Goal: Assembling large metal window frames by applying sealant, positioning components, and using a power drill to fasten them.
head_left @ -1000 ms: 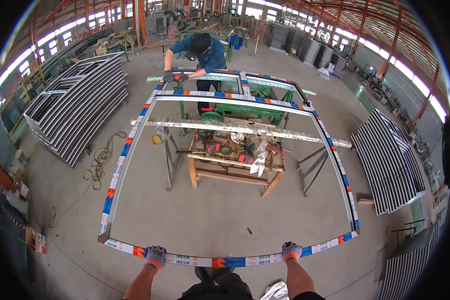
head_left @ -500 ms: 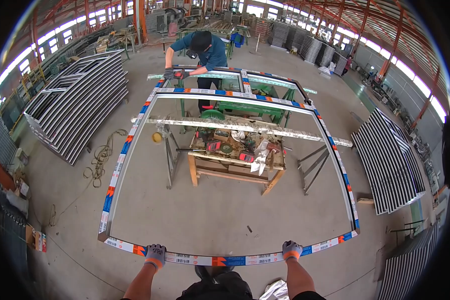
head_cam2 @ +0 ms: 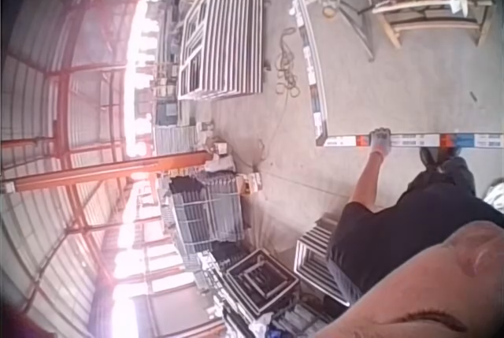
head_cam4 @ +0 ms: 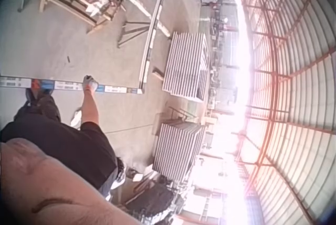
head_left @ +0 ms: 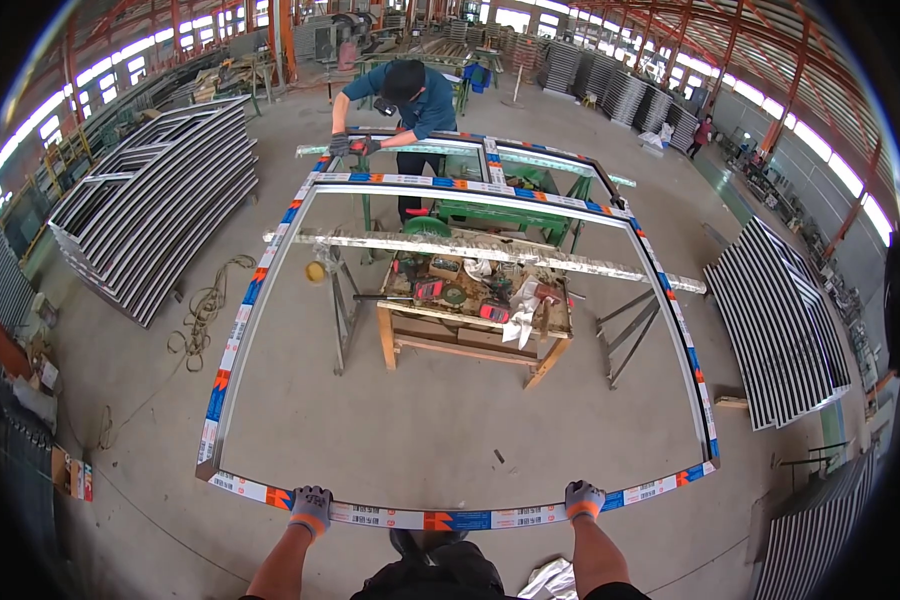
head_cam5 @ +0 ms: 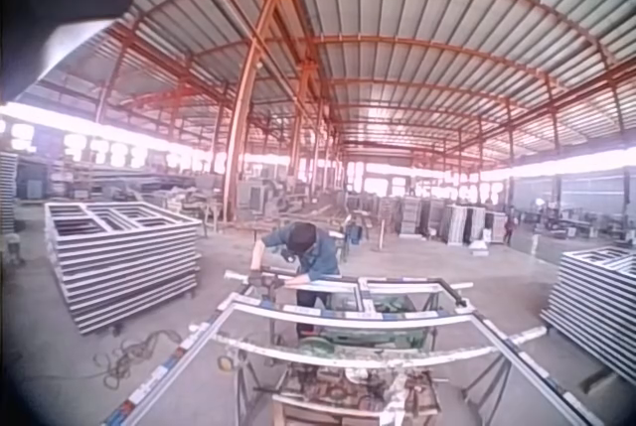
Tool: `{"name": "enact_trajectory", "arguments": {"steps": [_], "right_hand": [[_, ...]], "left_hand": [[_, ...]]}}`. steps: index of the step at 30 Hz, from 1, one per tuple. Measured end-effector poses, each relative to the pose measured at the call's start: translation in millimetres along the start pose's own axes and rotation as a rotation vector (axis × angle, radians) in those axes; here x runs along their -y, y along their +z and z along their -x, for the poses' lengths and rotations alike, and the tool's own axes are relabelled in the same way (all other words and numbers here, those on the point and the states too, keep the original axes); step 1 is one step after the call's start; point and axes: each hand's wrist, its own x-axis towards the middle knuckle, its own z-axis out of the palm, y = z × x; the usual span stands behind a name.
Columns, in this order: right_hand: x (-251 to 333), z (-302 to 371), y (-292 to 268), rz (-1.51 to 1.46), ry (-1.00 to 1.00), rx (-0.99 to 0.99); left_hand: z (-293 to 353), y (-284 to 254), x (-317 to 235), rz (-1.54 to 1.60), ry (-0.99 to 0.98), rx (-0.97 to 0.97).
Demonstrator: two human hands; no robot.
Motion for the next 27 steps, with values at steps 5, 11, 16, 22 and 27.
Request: {"name": "enact_trajectory", "arguments": {"steps": [5,11,16,22,27], "right_hand": [[-5.9,-2.2,8.2,0.0,-0.005,-0.033],[-7.6,-2.9,13.7,-0.006,-0.013,-0.064],[-6.5,-2.9,11.7,-0.005,-0.009,-0.061],[-8.3,-3.7,14.4,-0.01,0.001,-0.083],[-5.0,-1.9,10.1,-0.009,0.0,-0.07]], "left_hand": [[-2.1,-0.9,0.4,0.013,0.009,0.006],[-3.1,3.2,1.2,0.03,0.008,0.008],[-3.8,4.6,1.8,0.037,0.015,0.007],[-2.5,0.0,0.4,0.035,0.02,-0.003],[-2.3,3.0,0.7,-0.011,0.013,-0.014]]}}
